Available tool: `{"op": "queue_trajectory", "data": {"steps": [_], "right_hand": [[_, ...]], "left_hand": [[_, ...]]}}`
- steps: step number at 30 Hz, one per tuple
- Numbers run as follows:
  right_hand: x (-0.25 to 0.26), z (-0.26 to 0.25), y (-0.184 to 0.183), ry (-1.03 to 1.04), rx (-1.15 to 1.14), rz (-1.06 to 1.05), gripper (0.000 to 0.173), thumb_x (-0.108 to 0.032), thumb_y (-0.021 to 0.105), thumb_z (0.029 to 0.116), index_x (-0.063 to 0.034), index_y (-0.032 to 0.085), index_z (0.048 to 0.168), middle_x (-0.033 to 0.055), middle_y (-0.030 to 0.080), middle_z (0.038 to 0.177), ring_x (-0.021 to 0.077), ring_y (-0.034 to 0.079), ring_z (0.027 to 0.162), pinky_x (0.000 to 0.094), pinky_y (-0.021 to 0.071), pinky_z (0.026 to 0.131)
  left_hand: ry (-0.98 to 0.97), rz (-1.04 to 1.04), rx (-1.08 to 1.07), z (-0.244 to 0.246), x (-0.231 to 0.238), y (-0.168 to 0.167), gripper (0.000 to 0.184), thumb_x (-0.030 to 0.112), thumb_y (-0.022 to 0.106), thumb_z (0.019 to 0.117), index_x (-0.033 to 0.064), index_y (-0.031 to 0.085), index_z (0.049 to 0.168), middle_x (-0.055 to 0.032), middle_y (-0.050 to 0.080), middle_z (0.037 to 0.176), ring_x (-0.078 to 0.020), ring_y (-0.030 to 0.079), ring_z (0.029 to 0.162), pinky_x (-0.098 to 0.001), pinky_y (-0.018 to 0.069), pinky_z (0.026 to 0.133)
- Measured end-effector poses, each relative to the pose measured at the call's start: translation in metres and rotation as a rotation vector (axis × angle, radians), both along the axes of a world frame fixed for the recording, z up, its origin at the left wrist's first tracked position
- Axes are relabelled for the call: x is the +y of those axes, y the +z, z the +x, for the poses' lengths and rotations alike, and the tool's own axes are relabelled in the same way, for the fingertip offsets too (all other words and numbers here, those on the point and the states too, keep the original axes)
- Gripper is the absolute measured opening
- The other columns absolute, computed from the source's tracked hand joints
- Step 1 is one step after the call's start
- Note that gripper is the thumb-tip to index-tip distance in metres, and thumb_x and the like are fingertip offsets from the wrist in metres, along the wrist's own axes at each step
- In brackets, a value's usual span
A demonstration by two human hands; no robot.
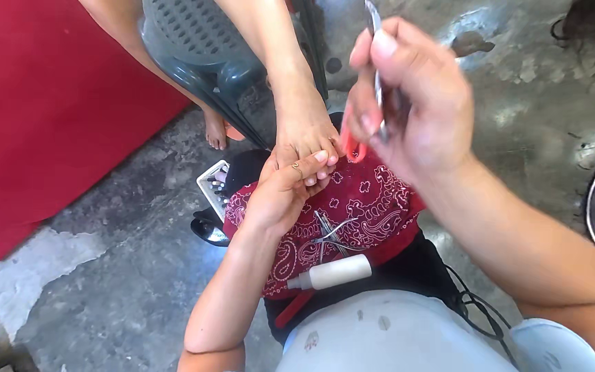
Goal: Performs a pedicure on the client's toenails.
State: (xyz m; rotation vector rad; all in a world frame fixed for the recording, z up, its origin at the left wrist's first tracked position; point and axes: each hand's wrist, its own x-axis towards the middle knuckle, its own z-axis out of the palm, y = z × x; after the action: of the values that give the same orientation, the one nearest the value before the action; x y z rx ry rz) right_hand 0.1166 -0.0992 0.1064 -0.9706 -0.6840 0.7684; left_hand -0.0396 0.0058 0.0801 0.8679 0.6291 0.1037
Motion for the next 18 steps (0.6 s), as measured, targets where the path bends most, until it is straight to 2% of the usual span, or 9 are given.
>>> {"op": "queue_trajectory", "data": {"steps": [1, 2, 3, 5, 7, 9, 11, 13, 18], "right_hand": [[-0.005, -0.016, -0.003, 0.024, -0.035, -0.014, 0.024, -0.012, 0.035, 0.1086, -0.0051, 0.056, 0.102, -0.0028, 0.054, 0.062, 0.0061, 0.05, 0.047, 0.0224, 0.0483, 0.044], [-0.014, -0.03, -0.009, 0.12, -0.115, -0.036, 0.021, -0.01, 0.04, 0.1065, -0.0028, 0.058, 0.097, -0.0011, 0.056, 0.063, 0.0058, 0.052, 0.048, 0.0216, 0.0481, 0.043], [-0.023, -0.04, -0.015, 0.243, -0.203, -0.061, 0.021, -0.009, 0.047, 0.103, 0.0001, 0.062, 0.09, 0.0006, 0.056, 0.061, 0.0055, 0.052, 0.046, 0.0205, 0.047, 0.041], [-0.037, -0.046, -0.025, 0.396, -0.414, -0.115, 0.022, -0.013, 0.053, 0.1028, -0.0014, 0.065, 0.087, -0.0021, 0.056, 0.059, 0.0015, 0.052, 0.048, 0.0166, 0.0446, 0.043], [-0.049, -0.044, -0.033, 0.31, -0.622, -0.224, 0.021, -0.016, 0.051, 0.1052, -0.0051, 0.064, 0.093, -0.0054, 0.058, 0.063, -0.0007, 0.055, 0.052, 0.0154, 0.0472, 0.046], [-0.059, -0.043, -0.038, 0.136, -0.763, -0.364, 0.019, -0.018, 0.049, 0.1056, -0.0066, 0.063, 0.099, -0.0073, 0.055, 0.063, -0.001, 0.052, 0.05, 0.0163, 0.0449, 0.044], [-0.064, -0.044, -0.038, 0.006, -0.814, -0.451, 0.021, -0.017, 0.049, 0.1044, -0.0042, 0.066, 0.108, -0.0069, 0.054, 0.063, -0.0012, 0.048, 0.048, 0.0163, 0.0419, 0.042], [-0.066, -0.045, -0.036, -0.034, -0.841, -0.476, 0.028, -0.016, 0.049, 0.1041, -0.0007, 0.066, 0.12, -0.0066, 0.055, 0.064, -0.0022, 0.048, 0.048, 0.0153, 0.0417, 0.043], [-0.064, -0.044, -0.034, -0.055, -0.941, -0.463, 0.031, -0.014, 0.049, 0.1028, 0.0023, 0.068, 0.122, -0.0056, 0.055, 0.061, -0.0014, 0.046, 0.049, 0.0162, 0.0386, 0.044]], "left_hand": [[-0.006, 0.017, -0.025, -0.001, -0.001, 0.0, 0.013, 0.01, 0.057, 0.0972, 0.017, 0.059, 0.108, 0.0019, 0.063, 0.079, -0.0064, 0.063, 0.07, -0.0256, 0.0577, 0.071], [-0.014, 0.044, -0.06, -0.002, -0.002, 0.0, 0.014, 0.011, 0.055, 0.0973, 0.0184, 0.058, 0.109, 0.0036, 0.063, 0.078, -0.0036, 0.062, 0.068, -0.0219, 0.0565, 0.067], [-0.017, 0.055, -0.084, -0.003, -0.002, -0.001, 0.014, 0.012, 0.056, 0.098, 0.018, 0.06, 0.11, 0.0028, 0.066, 0.083, -0.0027, 0.064, 0.069, -0.0199, 0.0559, 0.066], [-0.017, 0.054, -0.053, -0.002, -0.003, 0.0, 0.011, 0.011, 0.058, 0.0982, 0.0133, 0.062, 0.108, -0.0012, 0.065, 0.081, -0.0032, 0.059, 0.063, -0.0175, 0.0522, 0.059], [-0.018, 0.063, -0.02, -0.002, -0.003, 0.001, 0.013, 0.01, 0.058, 0.0972, 0.0137, 0.061, 0.11, -0.0014, 0.065, 0.082, -0.004, 0.059, 0.064, -0.0189, 0.053, 0.062], [-0.001, 0.063, 0.008, 0.0, -0.004, 0.002, 0.017, 0.009, 0.06, 0.0946, 0.0154, 0.059, 0.11, -0.0004, 0.064, 0.082, -0.0057, 0.06, 0.067, -0.0227, 0.0552, 0.067], [0.005, 0.061, 0.025, 0.001, -0.005, 0.002, 0.019, 0.009, 0.06, 0.094, 0.0173, 0.057, 0.111, 0.0009, 0.062, 0.079, -0.0069, 0.06, 0.068, -0.0271, 0.0568, 0.071], [0.004, 0.061, 0.036, 0.002, -0.005, 0.002, 0.023, 0.009, 0.06, 0.0943, 0.018, 0.055, 0.115, 0.001, 0.061, 0.08, -0.0076, 0.061, 0.071, -0.0296, 0.0572, 0.075], [0.018, 0.091, 0.059, 0.002, -0.006, 0.003, 0.023, 0.008, 0.062, 0.0928, 0.0179, 0.055, 0.112, 0.0023, 0.059, 0.078, -0.0073, 0.06, 0.068, -0.0311, 0.0577, 0.076]]}}
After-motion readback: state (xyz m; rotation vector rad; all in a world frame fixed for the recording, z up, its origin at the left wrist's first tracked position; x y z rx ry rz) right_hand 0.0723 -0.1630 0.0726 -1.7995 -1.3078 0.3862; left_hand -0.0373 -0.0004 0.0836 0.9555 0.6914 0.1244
